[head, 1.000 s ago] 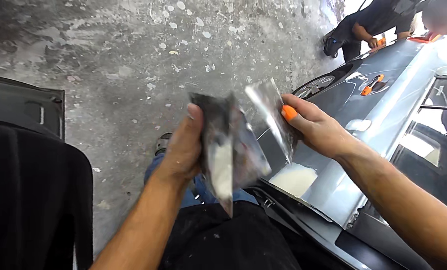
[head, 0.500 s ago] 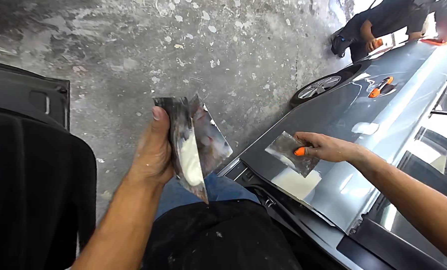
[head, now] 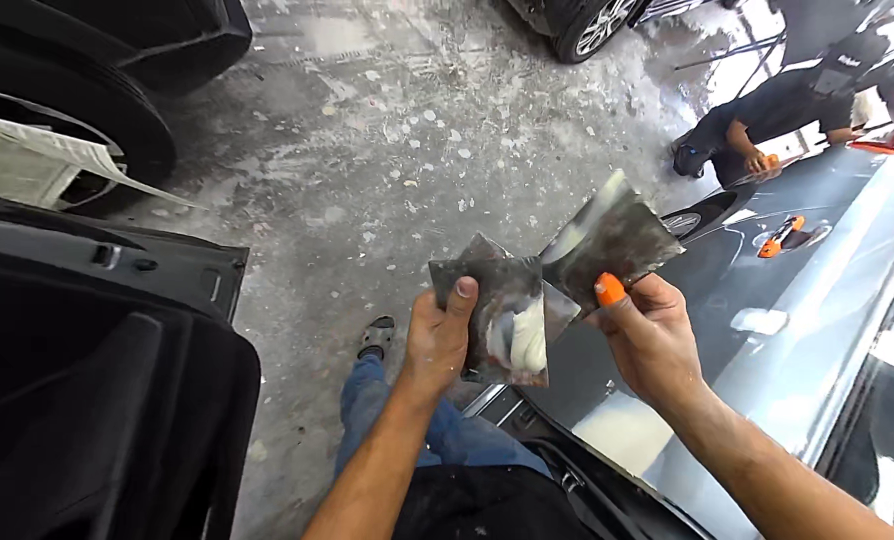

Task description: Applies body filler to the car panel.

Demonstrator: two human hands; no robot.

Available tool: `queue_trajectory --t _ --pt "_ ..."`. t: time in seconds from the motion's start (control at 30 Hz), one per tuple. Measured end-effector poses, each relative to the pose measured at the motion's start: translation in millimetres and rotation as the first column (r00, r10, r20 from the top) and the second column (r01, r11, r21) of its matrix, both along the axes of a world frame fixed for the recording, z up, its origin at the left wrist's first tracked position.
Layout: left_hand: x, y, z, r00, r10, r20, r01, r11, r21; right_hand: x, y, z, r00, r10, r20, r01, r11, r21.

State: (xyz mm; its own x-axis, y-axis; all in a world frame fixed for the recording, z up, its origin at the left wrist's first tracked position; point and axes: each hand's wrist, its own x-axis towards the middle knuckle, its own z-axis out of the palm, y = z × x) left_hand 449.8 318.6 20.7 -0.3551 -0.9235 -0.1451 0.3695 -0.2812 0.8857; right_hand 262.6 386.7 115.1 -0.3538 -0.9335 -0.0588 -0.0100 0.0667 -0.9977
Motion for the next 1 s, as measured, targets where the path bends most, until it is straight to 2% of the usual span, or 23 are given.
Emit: queue_trajectory --t 0.07,0.17,0.23,0.3,0.37,0.43,0.6,0.8,1.0 --pt "5 -3 1 0.998 0.060 0.026 -0.059 0.998 -0.023 -4 2 4 0.944 0.176 -0.280 -0.176 0.984 0.024" --pt "12 -2 -3 0.991 0.124 0.050 -0.123 0.992 -0.008 -15 9 7 0.781 0.422 -0.460 -0.358 0.907 0.223" --pt "18 -1 -8 0.989 0.135 0.063 -0.136 0.991 0.018 -31 17 4 0.661 0.588 -0.467 -0.449 0.808 0.382" --pt "23 -3 -14 0.984 0.146 0.098 -0.150 0.988 0.037 -55 25 -3 0.453 0.764 -0.460 -0.499 0.644 0.579" --pt "28 -5 -20 0.985 0.154 0.081 -0.158 0.986 0.044 -78 39 -19 0.270 0.865 -0.423 -0.427 0.501 0.753" --pt "35 -5 -26 0.992 0.117 0.050 -0.118 0.993 0.022 -100 59 -39 0.166 0.926 -0.338 -0.337 0.376 0.863" --pt "51 0 -39 0.997 0.072 0.018 -0.073 0.995 0.062 -122 113 -92 0.061 0.994 -0.090 -0.274 0.103 0.956" --pt "63 12 -50 1.000 0.021 0.012 -0.022 0.995 0.102 -102 144 -118 -0.038 0.999 -0.019 -0.220 0.010 0.976" --pt "66 13 -52 1.000 0.003 -0.011 -0.002 0.994 0.111 -98 155 -131 -0.062 0.997 -0.044 -0.178 0.033 0.984"
